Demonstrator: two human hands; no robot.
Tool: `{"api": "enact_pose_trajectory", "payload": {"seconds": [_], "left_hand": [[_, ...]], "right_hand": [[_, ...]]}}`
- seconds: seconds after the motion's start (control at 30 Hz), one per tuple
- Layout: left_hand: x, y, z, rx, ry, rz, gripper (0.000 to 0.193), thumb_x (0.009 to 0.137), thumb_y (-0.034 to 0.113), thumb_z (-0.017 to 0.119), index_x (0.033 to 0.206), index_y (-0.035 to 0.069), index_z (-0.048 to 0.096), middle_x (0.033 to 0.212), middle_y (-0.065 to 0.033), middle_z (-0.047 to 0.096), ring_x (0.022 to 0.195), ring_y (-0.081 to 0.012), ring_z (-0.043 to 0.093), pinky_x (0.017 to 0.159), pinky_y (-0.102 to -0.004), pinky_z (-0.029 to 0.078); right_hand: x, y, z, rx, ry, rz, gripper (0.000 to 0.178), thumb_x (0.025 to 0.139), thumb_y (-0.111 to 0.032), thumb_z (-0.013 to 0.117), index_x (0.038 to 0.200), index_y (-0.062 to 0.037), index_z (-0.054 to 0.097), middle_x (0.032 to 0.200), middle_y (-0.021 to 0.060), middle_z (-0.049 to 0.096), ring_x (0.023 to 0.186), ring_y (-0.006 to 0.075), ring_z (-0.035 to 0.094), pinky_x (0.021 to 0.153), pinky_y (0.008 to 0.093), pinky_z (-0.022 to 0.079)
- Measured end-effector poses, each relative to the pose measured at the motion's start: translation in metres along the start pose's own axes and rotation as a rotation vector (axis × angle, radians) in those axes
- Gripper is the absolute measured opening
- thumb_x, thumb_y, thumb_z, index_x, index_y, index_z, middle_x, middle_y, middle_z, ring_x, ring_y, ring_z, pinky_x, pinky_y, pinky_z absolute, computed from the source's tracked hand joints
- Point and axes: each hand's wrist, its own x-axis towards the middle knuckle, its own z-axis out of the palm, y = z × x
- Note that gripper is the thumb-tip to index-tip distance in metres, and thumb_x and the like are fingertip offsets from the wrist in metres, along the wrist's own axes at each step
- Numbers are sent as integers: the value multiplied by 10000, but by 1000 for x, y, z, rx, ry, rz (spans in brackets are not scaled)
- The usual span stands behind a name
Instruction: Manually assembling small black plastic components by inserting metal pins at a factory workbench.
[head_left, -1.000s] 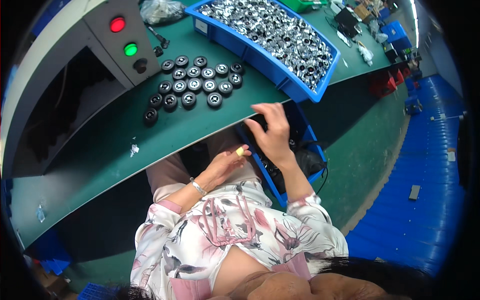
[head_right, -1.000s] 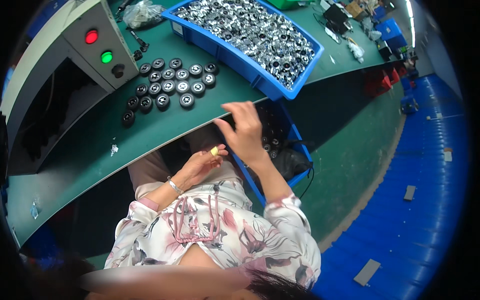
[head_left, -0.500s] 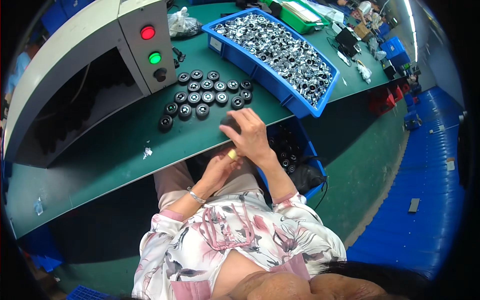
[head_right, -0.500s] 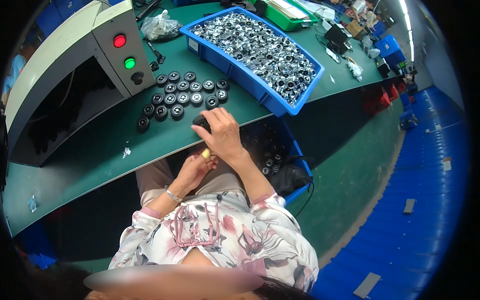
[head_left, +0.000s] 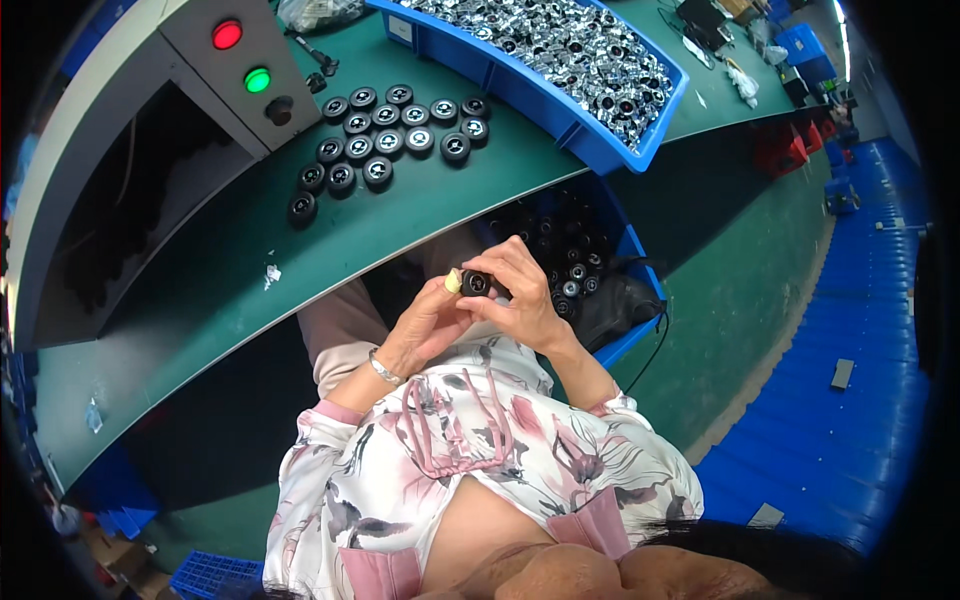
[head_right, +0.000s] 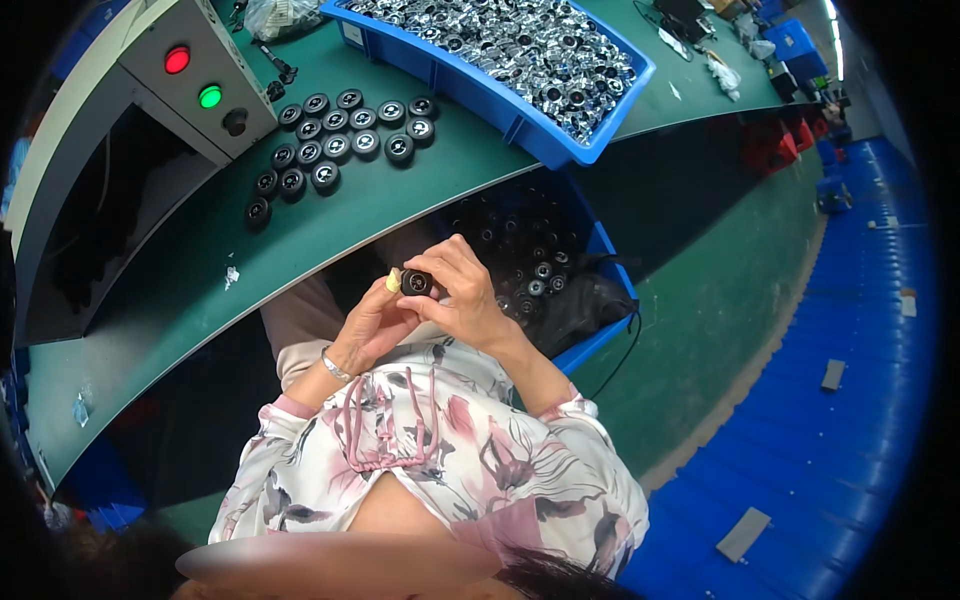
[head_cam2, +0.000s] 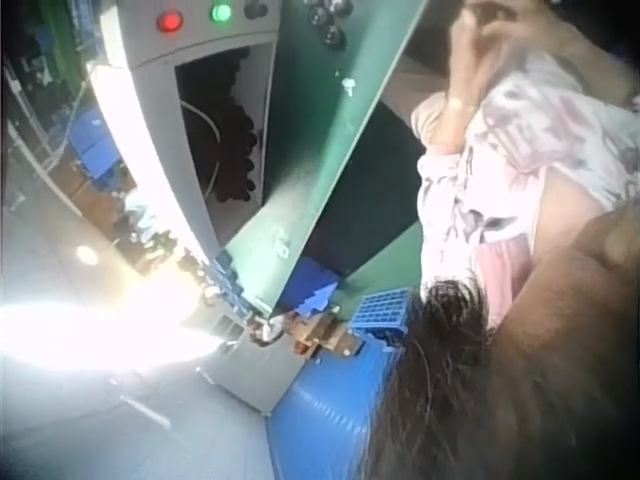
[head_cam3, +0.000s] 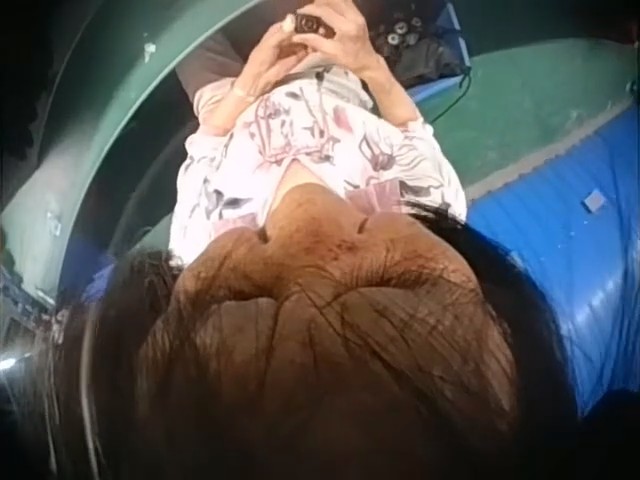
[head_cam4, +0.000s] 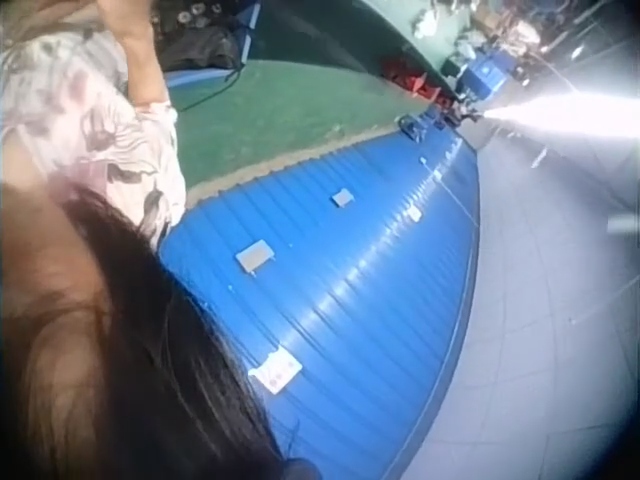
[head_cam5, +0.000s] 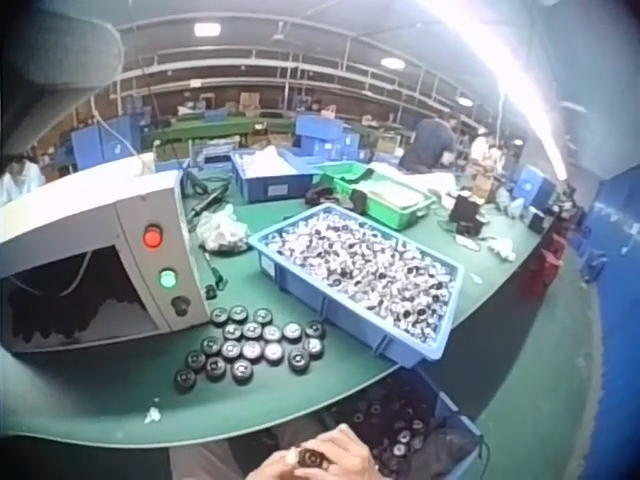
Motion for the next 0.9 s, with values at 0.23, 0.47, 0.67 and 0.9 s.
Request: {"api": "enact_pose_trajectory", "payload": {"seconds": [0.23,0.47,0.67,0.9], "left_hand": [[1,-7,-7,-64,69,-11,244,932,259,695,1082,74,640,1069,-39,625,994,-154,595,961,-353,483],[6,-11,-3,-301,166,-114,216,882,185,738,1055,84,657,1089,-38,626,1088,-215,568,1000,-384,467],[7,-14,-22,-136,53,-16,250,897,235,721,1082,80,653,1097,-51,614,1073,-193,570,1001,-381,460],[6,-14,-1,-288,97,-123,264,907,274,717,1080,85,656,1100,-42,616,1105,-189,553,1008,-383,452]], "right_hand": [[-4,9,6,-4,-4,7,395,649,-168,837,975,-3,686,909,100,607,853,275,551,742,371,477],[-6,17,11,-99,45,-51,386,662,-192,837,979,-24,694,916,96,608,880,282,549,809,386,447],[-8,11,9,-4,15,35,399,652,-195,848,980,-26,698,927,97,620,894,292,554,854,421,442],[-11,24,10,-39,38,-50,400,667,-186,843,997,-20,691,955,100,627,921,303,553,899,451,443]]}}
